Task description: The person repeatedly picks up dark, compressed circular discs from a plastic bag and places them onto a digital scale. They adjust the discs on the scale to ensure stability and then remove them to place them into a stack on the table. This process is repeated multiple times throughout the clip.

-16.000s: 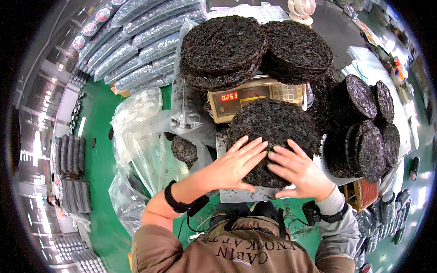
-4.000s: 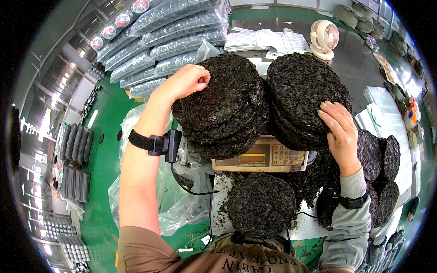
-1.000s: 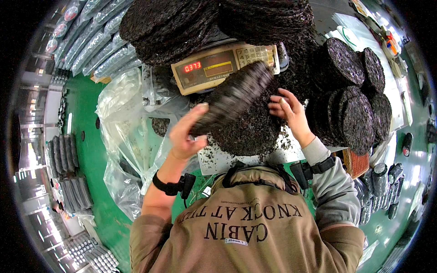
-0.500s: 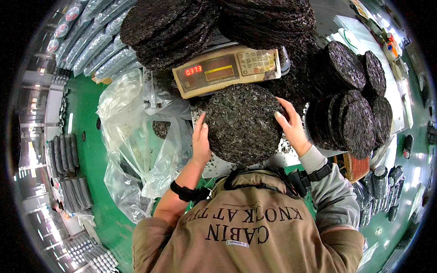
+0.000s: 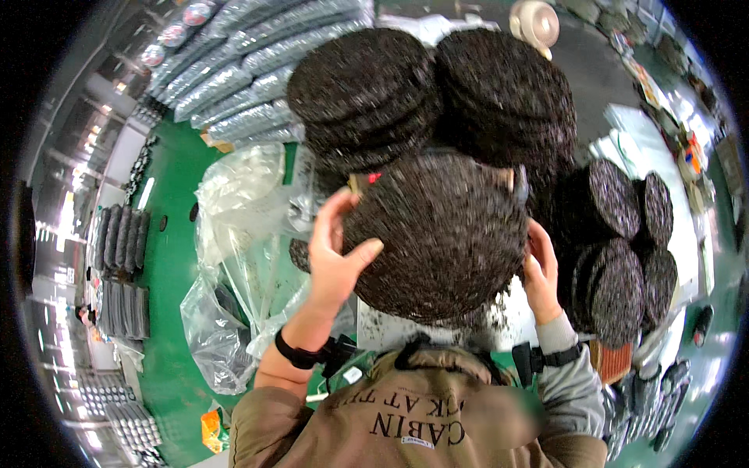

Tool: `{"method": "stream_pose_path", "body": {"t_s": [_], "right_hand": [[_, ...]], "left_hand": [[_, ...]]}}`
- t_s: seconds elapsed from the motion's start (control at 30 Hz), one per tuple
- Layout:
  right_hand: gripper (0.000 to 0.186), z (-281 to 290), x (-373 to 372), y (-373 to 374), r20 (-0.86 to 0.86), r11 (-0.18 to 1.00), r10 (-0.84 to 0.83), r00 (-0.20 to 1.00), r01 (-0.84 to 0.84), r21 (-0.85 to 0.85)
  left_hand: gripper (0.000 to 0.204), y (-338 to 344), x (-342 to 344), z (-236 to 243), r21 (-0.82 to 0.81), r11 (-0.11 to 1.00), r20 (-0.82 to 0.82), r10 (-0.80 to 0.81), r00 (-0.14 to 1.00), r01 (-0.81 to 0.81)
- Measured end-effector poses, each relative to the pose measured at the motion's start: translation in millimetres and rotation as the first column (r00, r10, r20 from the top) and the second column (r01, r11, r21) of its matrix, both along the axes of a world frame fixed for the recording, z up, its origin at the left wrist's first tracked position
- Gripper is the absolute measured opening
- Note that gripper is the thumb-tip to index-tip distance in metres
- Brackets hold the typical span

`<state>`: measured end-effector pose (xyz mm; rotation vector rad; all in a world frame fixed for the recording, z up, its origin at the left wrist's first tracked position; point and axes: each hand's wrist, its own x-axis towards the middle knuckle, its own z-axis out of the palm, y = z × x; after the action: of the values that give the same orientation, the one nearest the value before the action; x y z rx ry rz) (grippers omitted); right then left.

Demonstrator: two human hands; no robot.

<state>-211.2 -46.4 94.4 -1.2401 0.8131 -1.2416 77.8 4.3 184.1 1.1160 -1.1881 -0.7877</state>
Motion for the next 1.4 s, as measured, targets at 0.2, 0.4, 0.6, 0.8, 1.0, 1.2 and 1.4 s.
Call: {"method": "stream_pose_path", "body": {"t_s": [0.2,0.4,0.6,0.8,1.0,1.2,1.4], "right_hand": [[0.036,0.2,-0.4,-11.0,-0.085,0.999,0.020,0.996,-0.018,0.027],[0.036,-12.5,2.2,-0.9,-0.176,0.999,0.018,0.984,-0.008,0.053],[0.038,-36.6,-22.6,-3.6,-0.443,0.992,-0.060,0.894,0.102,0.071],[0.052,-96.2,-5.3,-5.5,-0.614,0.998,0.057,0.788,-0.048,0.030],[0.045,-46.2,11.6,4.1,-0.769,0.977,0.059,0.637,-0.195,-0.087],[0.038,-39.9,14.6,4.2,-0.653,0.996,0.073,0.754,-0.082,0.017],[0.039,-50.8,16.3,0.9,-0.603,0.999,0.047,0.796,-0.050,0.012]], "left_hand": [[0.066,-122.4,81.9,124.2,-0.094,0.965,-0.224,0.219,0.950,-0.244],[0.067,-195.8,136.3,103.4,0.067,0.880,0.240,0.444,0.863,-0.471],[0.026,-124.0,79.0,88.4,-0.565,0.777,0.138,0.419,0.897,-0.276],[0.076,25.2,-25.7,-95.0,0.419,0.740,0.844,-0.531,0.074,0.527],[0.085,44.5,-30.5,-131.8,0.378,0.799,0.856,-0.494,0.152,0.466],[0.082,45.8,-26.9,-133.0,0.334,0.803,0.836,-0.495,0.239,0.494],[0.078,46.1,-26.1,-140.9,0.300,0.818,0.822,-0.483,0.302,0.492]]}}
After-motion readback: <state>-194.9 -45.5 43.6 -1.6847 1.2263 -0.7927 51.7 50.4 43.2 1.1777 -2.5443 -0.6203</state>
